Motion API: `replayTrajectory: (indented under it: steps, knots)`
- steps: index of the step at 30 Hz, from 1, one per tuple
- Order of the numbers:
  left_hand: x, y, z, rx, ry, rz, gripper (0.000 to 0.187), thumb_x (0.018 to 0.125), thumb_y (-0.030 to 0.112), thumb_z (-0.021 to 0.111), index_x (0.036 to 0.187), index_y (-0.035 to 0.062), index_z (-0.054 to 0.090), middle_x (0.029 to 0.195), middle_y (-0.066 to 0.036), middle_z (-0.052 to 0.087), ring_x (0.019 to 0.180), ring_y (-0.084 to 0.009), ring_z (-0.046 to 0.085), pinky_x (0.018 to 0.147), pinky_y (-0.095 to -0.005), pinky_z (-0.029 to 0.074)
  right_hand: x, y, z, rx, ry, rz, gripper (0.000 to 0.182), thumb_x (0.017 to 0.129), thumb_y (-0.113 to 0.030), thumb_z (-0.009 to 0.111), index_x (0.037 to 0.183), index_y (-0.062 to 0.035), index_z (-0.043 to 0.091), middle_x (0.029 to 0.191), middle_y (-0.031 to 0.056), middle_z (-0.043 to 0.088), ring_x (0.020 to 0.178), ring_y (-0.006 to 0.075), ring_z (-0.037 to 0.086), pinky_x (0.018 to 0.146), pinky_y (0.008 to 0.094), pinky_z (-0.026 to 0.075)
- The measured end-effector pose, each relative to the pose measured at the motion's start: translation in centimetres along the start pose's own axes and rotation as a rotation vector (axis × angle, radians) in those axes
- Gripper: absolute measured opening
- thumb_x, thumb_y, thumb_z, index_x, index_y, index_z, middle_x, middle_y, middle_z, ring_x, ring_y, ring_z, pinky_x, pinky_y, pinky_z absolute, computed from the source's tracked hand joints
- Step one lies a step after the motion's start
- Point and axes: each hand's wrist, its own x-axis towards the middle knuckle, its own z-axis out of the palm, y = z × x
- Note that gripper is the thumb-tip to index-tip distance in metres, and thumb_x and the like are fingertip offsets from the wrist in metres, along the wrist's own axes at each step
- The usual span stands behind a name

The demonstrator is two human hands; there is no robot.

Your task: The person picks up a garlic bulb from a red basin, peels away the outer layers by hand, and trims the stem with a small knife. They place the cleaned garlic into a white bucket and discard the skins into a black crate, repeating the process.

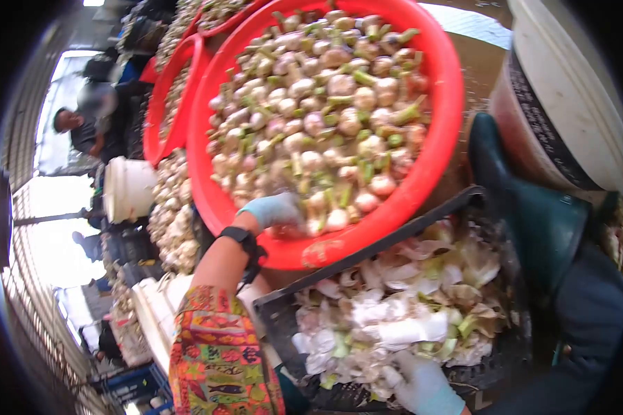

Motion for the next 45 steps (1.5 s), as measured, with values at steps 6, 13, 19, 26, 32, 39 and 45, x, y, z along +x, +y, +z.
replayTrajectory:
  steps: [6,13,19,26,32,39,45]
  knots:
    - [-10.2,7.2,-1.4,-0.700,0.526,-0.198,0.060,0.076,0.049,0.067,0.106,-0.0031,0.059,0.093,-0.013,0.064,0.077,-0.0206,0.063,0.061,-0.0318,0.052,-2.0,-0.5,0.5,0.045,0.162,-0.183,0.041,0.090,-0.037,0.055,0.101,0.0028,0.056,0.076,0.0132,0.060,0.068,0.0236,0.057,0.065,0.0343,0.046]
    - [-17.9,23.3,8.8,-1.605,0.851,-0.093,0.073,0.083,0.075,0.037,0.086,0.0082,0.067,0.065,-0.001,0.062,0.051,-0.0072,0.053,0.044,-0.0204,0.039,-5.6,-2.0,-0.1,0.159,0.226,-0.382,0.054,0.097,-0.042,0.042,0.132,-0.0010,0.044,0.066,0.0024,0.053,0.059,0.0101,0.048,0.056,0.0267,0.042]
    - [-20.6,35.3,18.5,-1.587,0.981,-0.136,0.081,0.089,0.070,0.031,0.118,-0.0025,0.054,0.106,-0.012,0.059,0.103,-0.0163,0.049,0.097,-0.0281,0.036,-8.1,-2.0,1.1,-0.079,0.026,-0.687,0.039,0.096,-0.023,0.045,0.128,-0.0007,0.048,0.108,0.0162,0.060,0.092,0.0222,0.057,0.083,0.0306,0.045]
    - [-20.1,38.1,24.0,-1.759,1.265,-0.008,0.056,0.089,0.063,0.043,0.103,0.0103,0.053,0.073,0.000,0.053,0.052,-0.0045,0.048,0.040,-0.0188,0.036,-12.1,-2.3,2.3,-0.259,-0.116,-0.607,0.036,0.093,-0.017,0.049,0.124,0.0008,0.049,0.097,0.0167,0.062,0.086,0.0272,0.060,0.078,0.0360,0.047]
    - [-15.5,36.5,24.4,-2.175,1.266,-0.095,0.051,0.092,0.058,0.043,0.079,0.0104,0.057,0.063,0.000,0.053,0.052,-0.0078,0.050,0.043,-0.0231,0.037,-10.8,-0.6,4.0,-0.278,0.007,-0.810,0.027,0.090,-0.009,0.049,0.115,-0.0003,0.051,0.082,0.0223,0.060,0.076,0.0400,0.059,0.067,0.0420,0.046]
    - [-12.6,34.6,26.0,-2.278,1.045,0.170,0.031,0.097,0.042,0.044,0.103,0.0140,0.055,0.074,0.002,0.058,0.058,-0.0073,0.055,0.048,-0.0223,0.044,-11.5,-1.1,3.9,-0.254,0.035,-0.662,0.019,0.090,-0.010,0.048,0.105,0.0012,0.054,0.084,0.0224,0.060,0.080,0.0385,0.059,0.072,0.0421,0.047]
    - [-19.1,37.0,23.5,-2.063,0.917,0.119,0.042,0.096,0.050,0.041,0.089,0.0123,0.057,0.062,0.003,0.054,0.041,-0.0041,0.044,0.032,-0.0184,0.025,-9.5,0.5,1.2,0.165,-0.316,-0.170,0.026,0.097,-0.025,0.043,0.098,-0.0030,0.057,0.060,-0.0002,0.046,0.054,0.0088,0.044,0.051,0.0272,0.039]
